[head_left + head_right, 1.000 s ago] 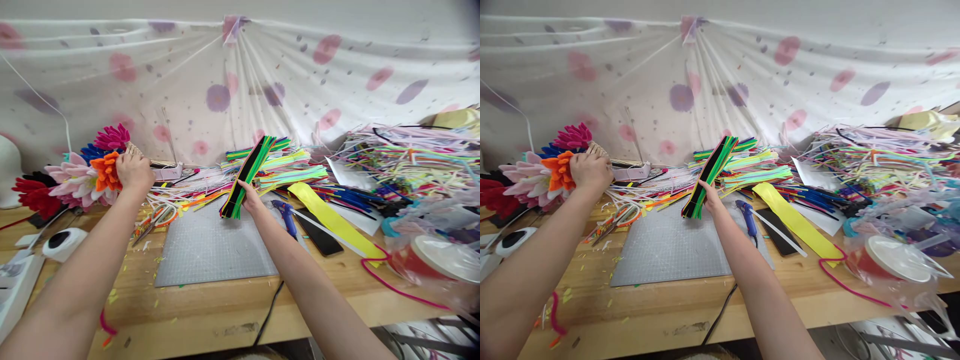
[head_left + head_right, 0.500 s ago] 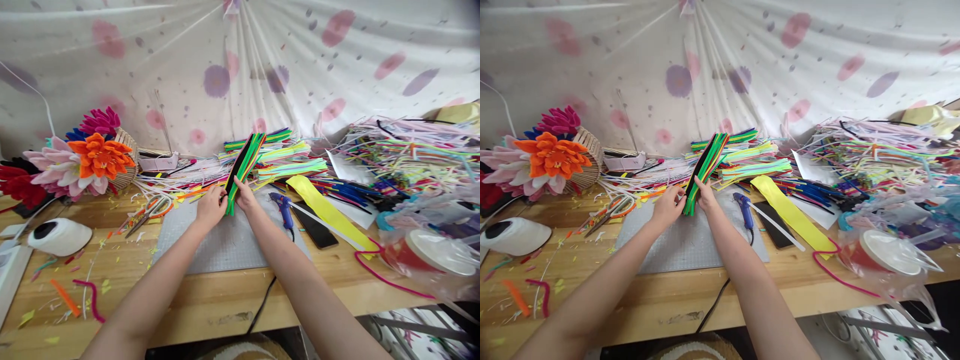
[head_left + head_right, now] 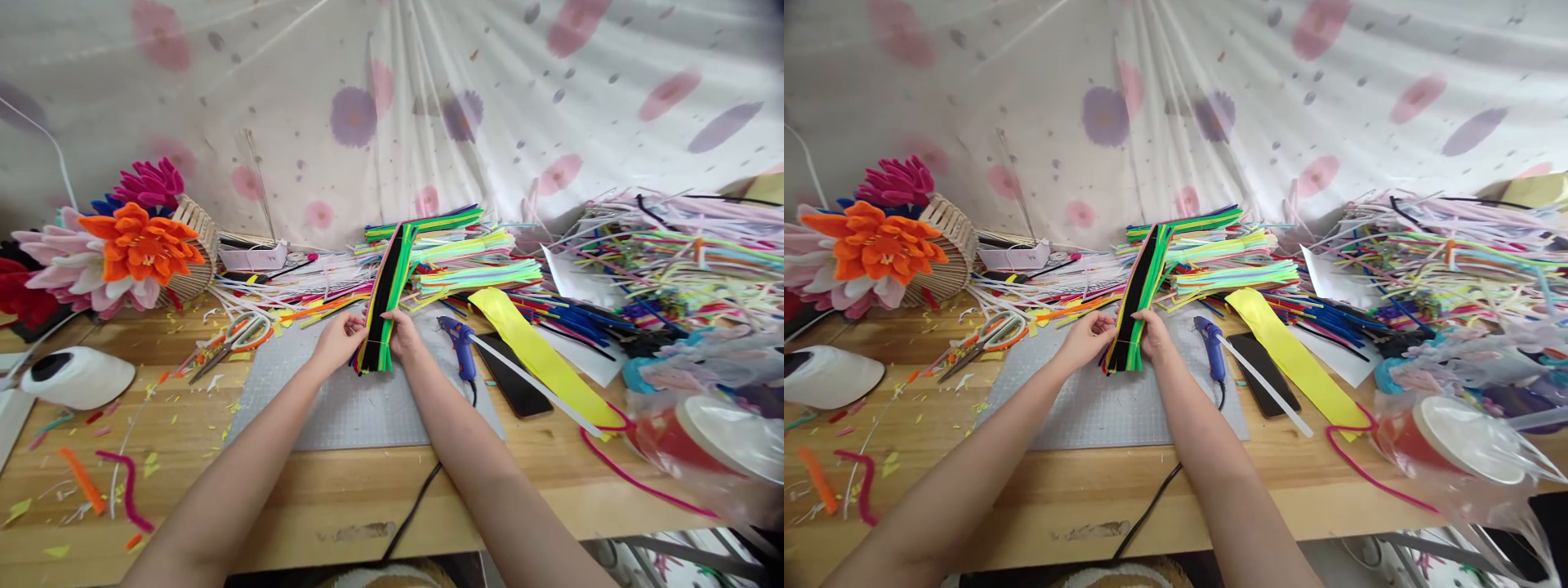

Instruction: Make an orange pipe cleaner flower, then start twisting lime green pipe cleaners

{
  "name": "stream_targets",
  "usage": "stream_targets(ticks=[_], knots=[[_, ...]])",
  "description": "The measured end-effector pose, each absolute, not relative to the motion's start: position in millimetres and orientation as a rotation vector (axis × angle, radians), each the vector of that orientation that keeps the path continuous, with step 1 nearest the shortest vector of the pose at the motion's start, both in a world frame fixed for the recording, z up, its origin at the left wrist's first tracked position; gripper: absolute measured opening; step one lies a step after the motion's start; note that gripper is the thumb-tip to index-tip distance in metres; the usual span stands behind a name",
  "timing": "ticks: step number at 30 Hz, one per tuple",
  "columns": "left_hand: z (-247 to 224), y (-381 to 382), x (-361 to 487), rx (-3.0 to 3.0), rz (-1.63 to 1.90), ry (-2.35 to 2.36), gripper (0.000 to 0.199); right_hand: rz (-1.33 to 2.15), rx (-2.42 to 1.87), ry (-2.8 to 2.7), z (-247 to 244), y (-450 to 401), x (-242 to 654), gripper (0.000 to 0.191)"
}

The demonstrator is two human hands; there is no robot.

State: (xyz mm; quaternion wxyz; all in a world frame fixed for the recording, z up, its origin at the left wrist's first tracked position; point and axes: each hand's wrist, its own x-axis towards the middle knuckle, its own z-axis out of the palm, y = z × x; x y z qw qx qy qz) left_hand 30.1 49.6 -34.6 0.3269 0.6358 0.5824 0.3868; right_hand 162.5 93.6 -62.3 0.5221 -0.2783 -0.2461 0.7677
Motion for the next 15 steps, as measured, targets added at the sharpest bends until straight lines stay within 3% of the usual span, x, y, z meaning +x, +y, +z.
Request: stream_targets(ticks=[8, 15], knots=[[-39, 56, 34, 1.558, 1.023, 1.496, 0.019, 1.852, -0.657, -0.651, -61, 94, 159, 0.028], [-34, 56, 23, 1.598, 1.099, 1.640, 0.020, 1.745, -0.579, -0.849, -52, 87, 163, 0.049]])
